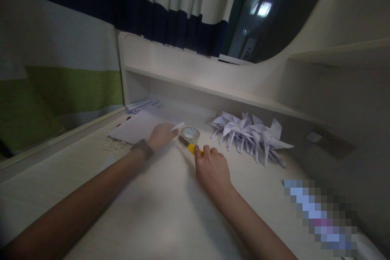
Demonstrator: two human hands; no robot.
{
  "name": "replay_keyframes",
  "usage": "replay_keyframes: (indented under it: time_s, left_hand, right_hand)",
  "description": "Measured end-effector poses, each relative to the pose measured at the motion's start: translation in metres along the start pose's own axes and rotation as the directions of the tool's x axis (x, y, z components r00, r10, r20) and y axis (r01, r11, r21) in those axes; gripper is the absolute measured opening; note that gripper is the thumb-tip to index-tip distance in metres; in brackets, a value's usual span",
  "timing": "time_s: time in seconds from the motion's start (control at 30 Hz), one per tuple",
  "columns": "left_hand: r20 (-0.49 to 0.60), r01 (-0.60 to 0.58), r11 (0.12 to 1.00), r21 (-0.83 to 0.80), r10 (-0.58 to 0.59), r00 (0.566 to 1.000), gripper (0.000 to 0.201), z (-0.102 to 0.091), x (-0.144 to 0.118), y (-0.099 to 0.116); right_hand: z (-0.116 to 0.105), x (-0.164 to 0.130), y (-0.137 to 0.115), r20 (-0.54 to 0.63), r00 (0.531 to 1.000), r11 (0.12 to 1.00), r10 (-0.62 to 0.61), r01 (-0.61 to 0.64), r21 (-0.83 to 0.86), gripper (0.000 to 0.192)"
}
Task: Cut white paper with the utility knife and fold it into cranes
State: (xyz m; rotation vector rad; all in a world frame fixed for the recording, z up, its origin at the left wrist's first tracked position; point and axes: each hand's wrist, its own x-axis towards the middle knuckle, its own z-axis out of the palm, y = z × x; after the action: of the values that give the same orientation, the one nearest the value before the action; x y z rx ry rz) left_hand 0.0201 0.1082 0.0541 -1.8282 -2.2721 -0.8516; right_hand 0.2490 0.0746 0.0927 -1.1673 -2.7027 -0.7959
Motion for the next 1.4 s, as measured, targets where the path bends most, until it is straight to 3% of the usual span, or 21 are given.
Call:
replay_keyframes:
  time_s: [0.8, 1.13, 1.4]
  left_hand:
    - [-0.074, 0.045, 0.999, 0.027, -0.043, 0.996, 0.017, -0.001, -0.002, 0.003]
    - [-0.039, 0.085, 0.996, 0.024, -0.084, 0.996, 0.017, -0.002, -0.003, 0.002]
    - [-0.043, 0.115, 0.993, -0.029, -0.116, 0.992, 0.020, -0.003, -0.001, 0.001]
  right_hand:
    - [-0.017, 0.015, -0.010, -0.054, 0.997, 0.996, -0.061, 0.057, -0.065, 0.025]
    - [-0.019, 0.022, -0.014, -0.035, 0.997, 0.995, -0.076, 0.073, -0.063, 0.030]
    - [-0.012, 0.038, -0.009, -0.116, 0.992, 0.999, 0.042, -0.043, -0.006, 0.032]
